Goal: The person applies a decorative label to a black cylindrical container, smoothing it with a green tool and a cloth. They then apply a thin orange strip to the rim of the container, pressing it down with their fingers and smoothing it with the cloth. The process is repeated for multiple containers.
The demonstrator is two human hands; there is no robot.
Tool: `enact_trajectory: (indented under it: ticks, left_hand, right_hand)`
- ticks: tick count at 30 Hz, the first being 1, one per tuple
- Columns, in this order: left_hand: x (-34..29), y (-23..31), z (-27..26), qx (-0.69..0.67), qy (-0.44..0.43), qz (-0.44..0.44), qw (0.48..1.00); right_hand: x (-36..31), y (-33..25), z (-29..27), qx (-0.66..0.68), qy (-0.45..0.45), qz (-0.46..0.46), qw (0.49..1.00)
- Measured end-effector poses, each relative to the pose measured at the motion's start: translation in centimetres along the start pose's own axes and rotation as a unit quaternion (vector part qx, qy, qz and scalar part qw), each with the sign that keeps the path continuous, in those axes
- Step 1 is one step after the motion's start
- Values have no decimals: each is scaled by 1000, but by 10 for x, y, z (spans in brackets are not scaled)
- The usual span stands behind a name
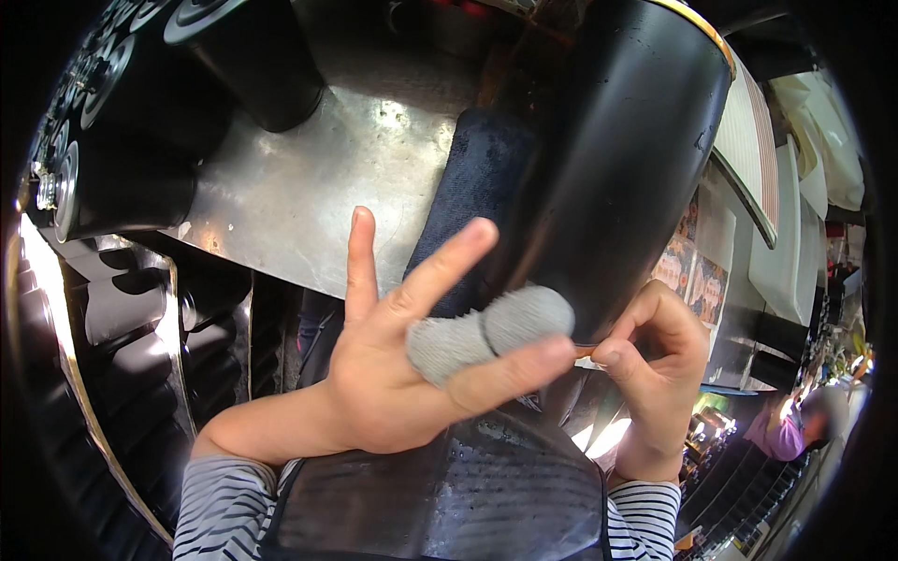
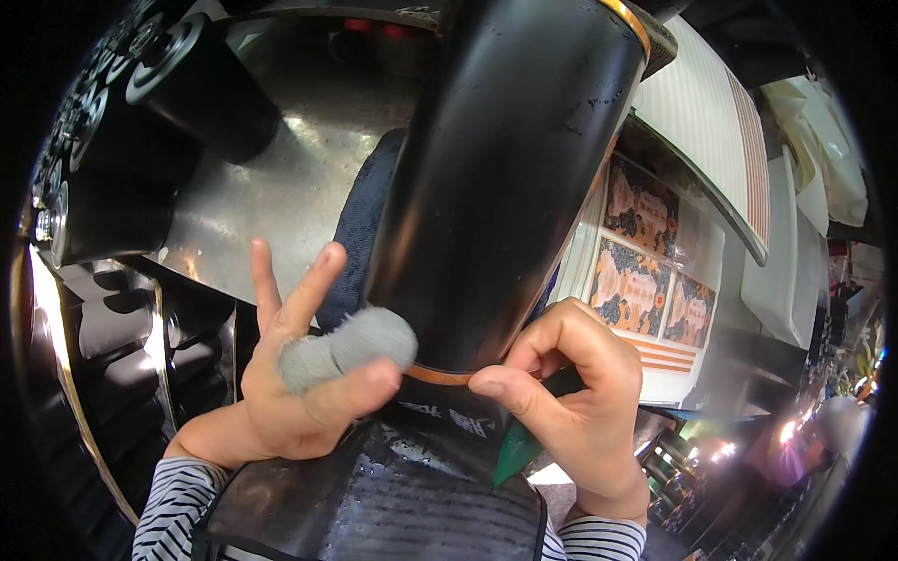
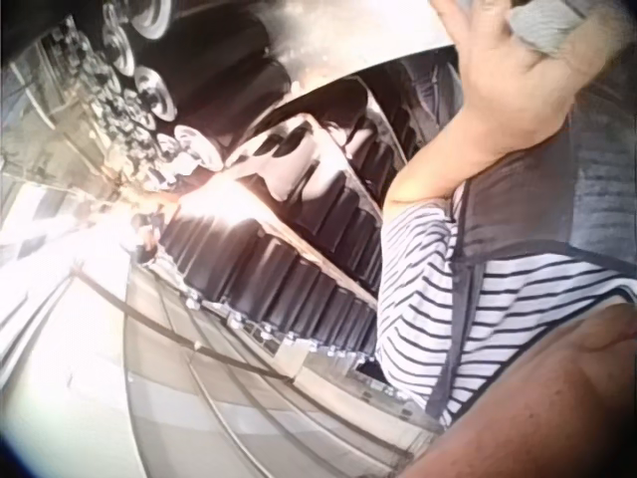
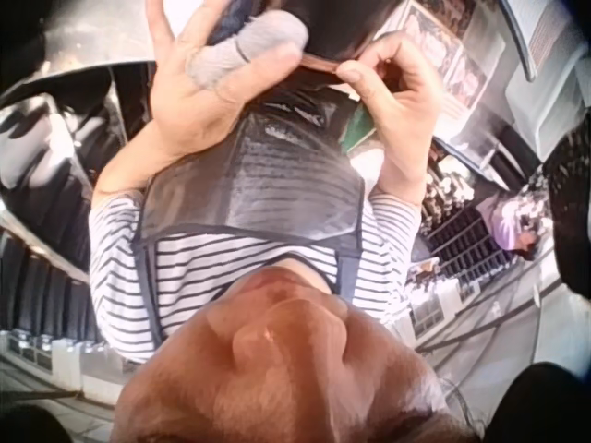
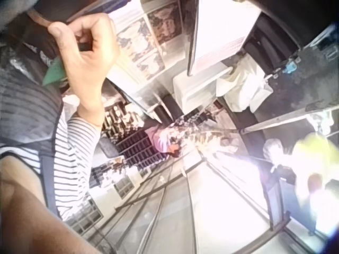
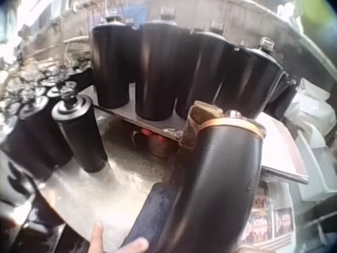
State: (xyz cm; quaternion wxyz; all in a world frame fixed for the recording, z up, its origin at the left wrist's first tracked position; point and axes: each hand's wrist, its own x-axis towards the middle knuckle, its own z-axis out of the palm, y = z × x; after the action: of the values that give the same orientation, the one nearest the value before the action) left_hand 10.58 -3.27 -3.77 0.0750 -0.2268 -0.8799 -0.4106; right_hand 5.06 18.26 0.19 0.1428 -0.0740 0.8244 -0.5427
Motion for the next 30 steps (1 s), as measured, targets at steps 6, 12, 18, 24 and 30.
enact_trajectory:
  ticks: [6, 12, 18, 24, 30]
  left_hand:
    - [-16, -11, 15, -42, 75, -89, 992]
    - [-3, 21, 26, 294, 36, 71, 952]
    - [29, 15, 38, 194, 141, 79, 968]
    - [22, -13, 20, 125, 77, -68, 987]
    - [-16, 19, 20, 210, 39, -4, 977]
  right_hand:
    - [1, 6, -2, -1, -17, -17, 1000]
    - [3, 9, -5, 33, -36, -35, 998]
    - [0, 21, -11, 52, -36, -62, 996]
    - [3, 15, -12, 53, -70, -49, 995]
    - [5, 17, -13, 69, -81, -44, 993]
